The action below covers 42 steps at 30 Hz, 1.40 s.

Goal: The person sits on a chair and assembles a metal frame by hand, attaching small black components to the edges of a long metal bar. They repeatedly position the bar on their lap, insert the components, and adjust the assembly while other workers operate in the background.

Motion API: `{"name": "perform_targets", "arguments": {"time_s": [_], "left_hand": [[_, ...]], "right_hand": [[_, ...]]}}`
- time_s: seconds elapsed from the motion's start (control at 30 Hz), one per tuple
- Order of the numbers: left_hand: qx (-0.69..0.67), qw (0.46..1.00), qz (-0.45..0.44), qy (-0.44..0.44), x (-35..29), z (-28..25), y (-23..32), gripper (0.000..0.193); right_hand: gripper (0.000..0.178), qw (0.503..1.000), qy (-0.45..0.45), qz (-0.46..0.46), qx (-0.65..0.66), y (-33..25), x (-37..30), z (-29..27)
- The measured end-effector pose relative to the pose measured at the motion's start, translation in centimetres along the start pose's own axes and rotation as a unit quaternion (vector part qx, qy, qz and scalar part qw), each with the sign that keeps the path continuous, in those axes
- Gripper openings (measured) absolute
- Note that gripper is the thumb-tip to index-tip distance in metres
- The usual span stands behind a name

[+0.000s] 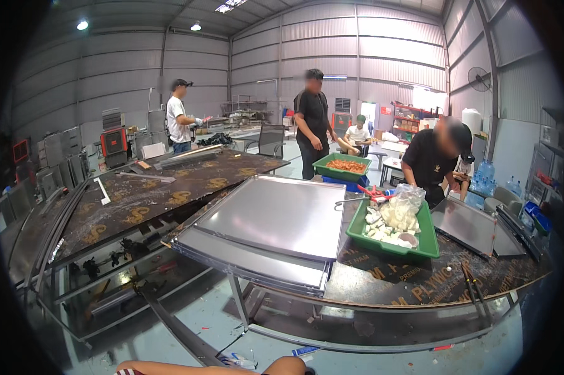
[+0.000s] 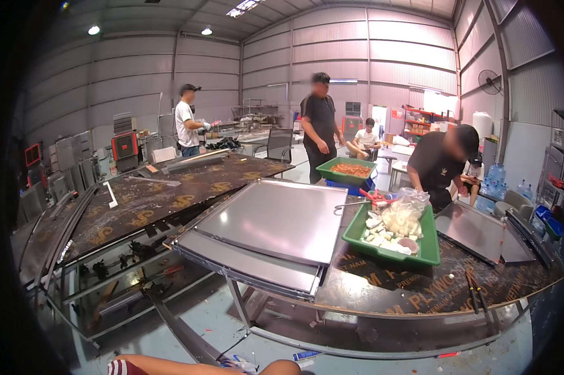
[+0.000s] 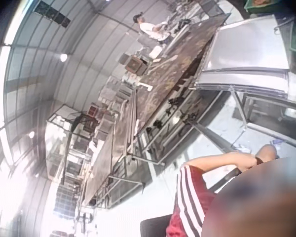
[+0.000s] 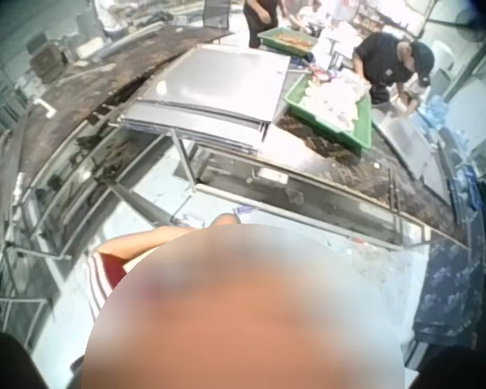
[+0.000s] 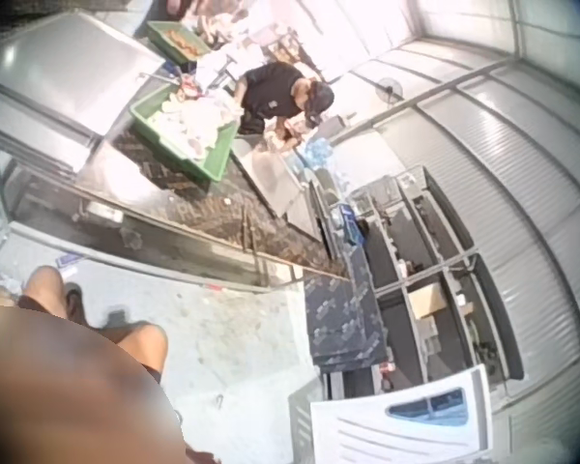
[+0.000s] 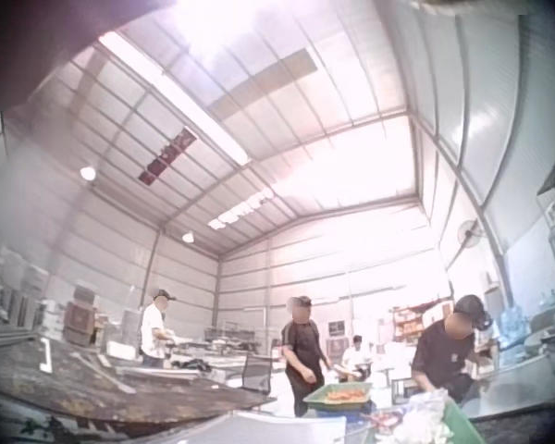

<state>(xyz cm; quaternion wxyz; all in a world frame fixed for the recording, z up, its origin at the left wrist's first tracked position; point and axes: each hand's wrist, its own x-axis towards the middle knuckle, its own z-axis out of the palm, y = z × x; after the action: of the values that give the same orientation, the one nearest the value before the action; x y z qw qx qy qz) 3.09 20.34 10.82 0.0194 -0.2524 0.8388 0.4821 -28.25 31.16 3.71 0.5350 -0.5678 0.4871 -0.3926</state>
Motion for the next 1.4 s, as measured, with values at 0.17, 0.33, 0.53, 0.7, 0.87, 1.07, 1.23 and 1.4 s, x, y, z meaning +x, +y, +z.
{"name": "perform_targets", "arguments": {"time_s": [0.17, 0.33, 0.53, 0.7, 0.87, 1.07, 1.23, 1.4], "left_hand": [[0.121, 0.988, -0.092, -0.006, -1.5, 0.1, -1.1, 0.027], [0.236, 0.942, -0.219, 0.092, -1.9, 2.1, -3.0, 0.024], [0.293, 0.924, -0.160, 0.188, -2.8, 2.8, -4.1, 0.034], [0.096, 0.940, -0.255, 0.203, -3.0, 5.1, -1.8, 0.042], [0.148, 0.948, -0.263, 0.103, -4.2, 3.8, -0.8, 0.039], [0.059, 0.954, -0.177, 0.232, -4.1, 4.1, -4.1, 0.022], [-0.192, 0.886, -0.157, 0.390, -1.9, 8.0, -5.9, 0.023], [-0.440, 0.725, -0.221, 0.481, -1.9, 9.5, -7.6, 0.023]], "right_hand": [[0.053, 1.000, 0.000, -0.015, 0.007, 0.2, 0.4, -0.2], [0.054, 0.999, 0.005, -0.028, 0.018, 0.5, 0.2, -0.8], [0.054, 0.998, 0.019, -0.039, 0.037, 0.5, 0.1, -1.3], [0.055, 0.998, 0.015, -0.039, 0.041, 0.5, 0.1, -1.5], [0.055, 0.998, 0.011, -0.038, 0.043, 0.3, 0.5, -1.4], [0.055, 0.998, 0.002, -0.038, 0.040, 0.1, 1.0, -1.1], [0.056, 0.999, -0.003, -0.037, 0.039, 0.2, 1.4, -0.9], [0.056, 0.999, -0.007, -0.036, 0.039, 0.3, 1.5, -0.7]]}}
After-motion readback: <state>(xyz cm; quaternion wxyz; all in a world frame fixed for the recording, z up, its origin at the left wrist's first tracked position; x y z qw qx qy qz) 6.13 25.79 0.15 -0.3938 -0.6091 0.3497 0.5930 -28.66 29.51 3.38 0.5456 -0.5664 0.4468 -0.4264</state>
